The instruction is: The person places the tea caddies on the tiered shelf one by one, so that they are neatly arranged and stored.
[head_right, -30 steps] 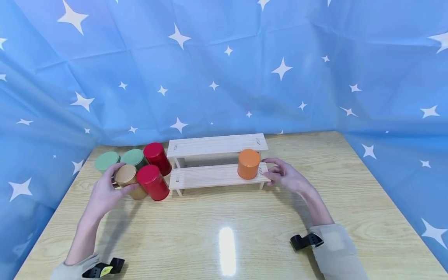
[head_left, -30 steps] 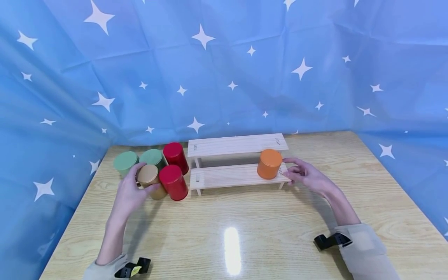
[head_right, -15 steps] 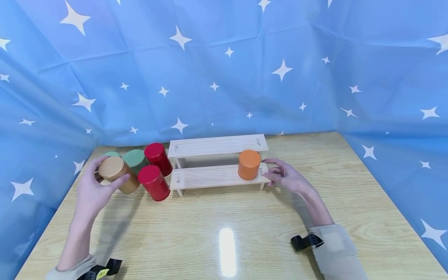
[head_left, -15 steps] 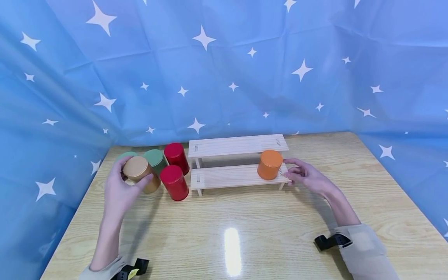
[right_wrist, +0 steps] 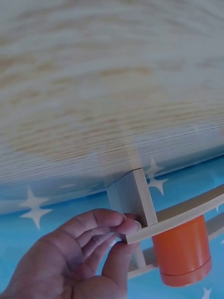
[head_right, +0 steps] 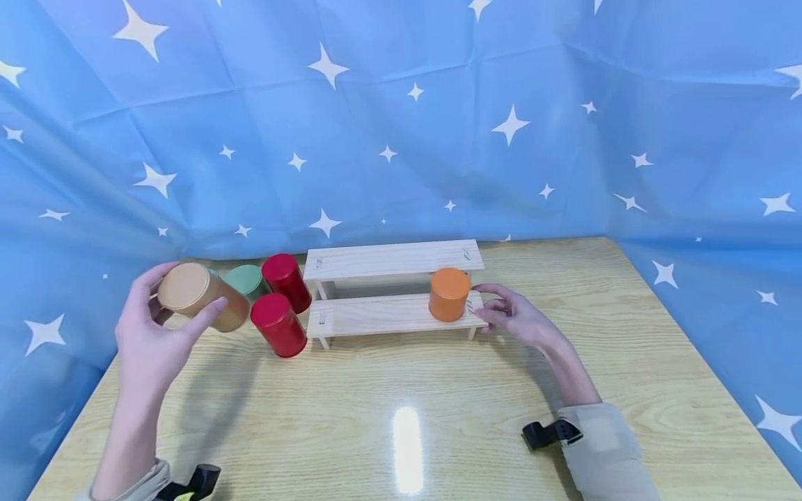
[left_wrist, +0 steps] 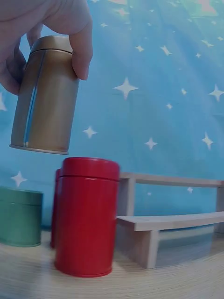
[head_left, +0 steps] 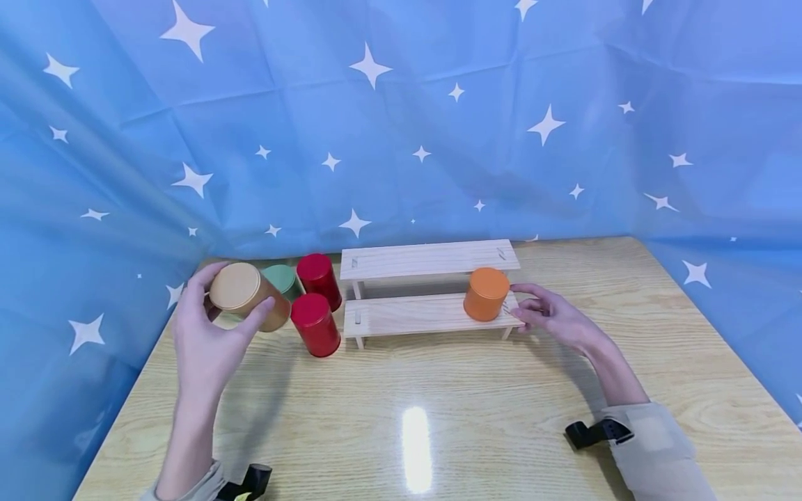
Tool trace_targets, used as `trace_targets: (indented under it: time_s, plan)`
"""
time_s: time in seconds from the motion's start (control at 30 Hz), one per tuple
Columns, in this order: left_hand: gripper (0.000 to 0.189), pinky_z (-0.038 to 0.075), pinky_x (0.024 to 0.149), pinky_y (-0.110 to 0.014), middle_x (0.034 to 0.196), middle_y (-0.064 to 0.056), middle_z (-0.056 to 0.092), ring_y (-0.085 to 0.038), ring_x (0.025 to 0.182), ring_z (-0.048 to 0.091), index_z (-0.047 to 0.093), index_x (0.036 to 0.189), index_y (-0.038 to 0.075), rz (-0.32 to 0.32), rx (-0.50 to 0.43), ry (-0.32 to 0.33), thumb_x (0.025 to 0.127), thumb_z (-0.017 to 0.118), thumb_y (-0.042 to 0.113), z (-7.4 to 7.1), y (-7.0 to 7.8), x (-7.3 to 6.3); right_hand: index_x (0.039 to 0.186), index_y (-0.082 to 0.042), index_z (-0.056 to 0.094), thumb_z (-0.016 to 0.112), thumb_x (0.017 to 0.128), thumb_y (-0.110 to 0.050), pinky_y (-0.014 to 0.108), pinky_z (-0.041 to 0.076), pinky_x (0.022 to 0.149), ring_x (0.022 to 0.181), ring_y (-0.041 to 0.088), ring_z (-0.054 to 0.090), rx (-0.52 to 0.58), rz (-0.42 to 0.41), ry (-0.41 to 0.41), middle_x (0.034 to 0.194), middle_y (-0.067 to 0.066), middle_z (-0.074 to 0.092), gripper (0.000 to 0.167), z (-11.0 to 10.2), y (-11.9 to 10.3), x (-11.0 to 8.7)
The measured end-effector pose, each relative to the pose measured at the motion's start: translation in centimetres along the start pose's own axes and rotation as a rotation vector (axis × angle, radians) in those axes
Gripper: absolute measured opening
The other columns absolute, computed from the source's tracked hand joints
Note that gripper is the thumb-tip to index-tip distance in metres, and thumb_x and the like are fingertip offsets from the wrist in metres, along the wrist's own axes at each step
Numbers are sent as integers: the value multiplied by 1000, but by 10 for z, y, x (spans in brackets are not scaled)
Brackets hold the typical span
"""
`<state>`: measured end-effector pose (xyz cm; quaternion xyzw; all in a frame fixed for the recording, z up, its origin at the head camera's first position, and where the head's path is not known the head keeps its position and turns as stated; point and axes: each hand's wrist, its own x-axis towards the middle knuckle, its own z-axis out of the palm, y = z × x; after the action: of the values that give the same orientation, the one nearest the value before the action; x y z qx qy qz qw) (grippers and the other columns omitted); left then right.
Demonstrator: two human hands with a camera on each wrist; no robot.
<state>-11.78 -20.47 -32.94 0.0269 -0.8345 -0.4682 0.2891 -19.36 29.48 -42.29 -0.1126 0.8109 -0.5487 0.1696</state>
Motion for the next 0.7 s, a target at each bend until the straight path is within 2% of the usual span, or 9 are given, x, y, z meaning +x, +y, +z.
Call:
trace_targets:
  time_s: [0.23,0.4,0.57,0.7]
  plan:
    - [70,45,87,-13,128,-6,58,-6,107,54,56,138,3,93,-39,-26,75,87,3,10,16,-9,155,0,27,56,105,-14,40,56,86,92,33,66,20,1,-6,112,20,62,60,0,1,0]
    - [72,47,86,-18,127,-9,58,-9,108,55,56,137,2,148,-78,-79,73,88,0,22,25,-14,155,0,27,55,105,-13,40,56,83,90,33,66,14,-3,-5,111,20,61,59,0,2,0]
    - [73,47,88,-20,126,-6,58,-10,108,56,57,137,5,153,-108,-152,71,89,-2,32,33,-20,154,0,28,56,105,-14,40,56,81,89,34,65,14,-6,-9,108,20,61,58,1,1,1]
    - [74,47,88,-23,129,-4,58,-13,110,57,57,138,7,158,-144,-195,71,89,0,37,41,-24,154,0,27,56,105,-13,38,56,84,89,34,66,28,-6,-10,107,19,62,59,0,1,1]
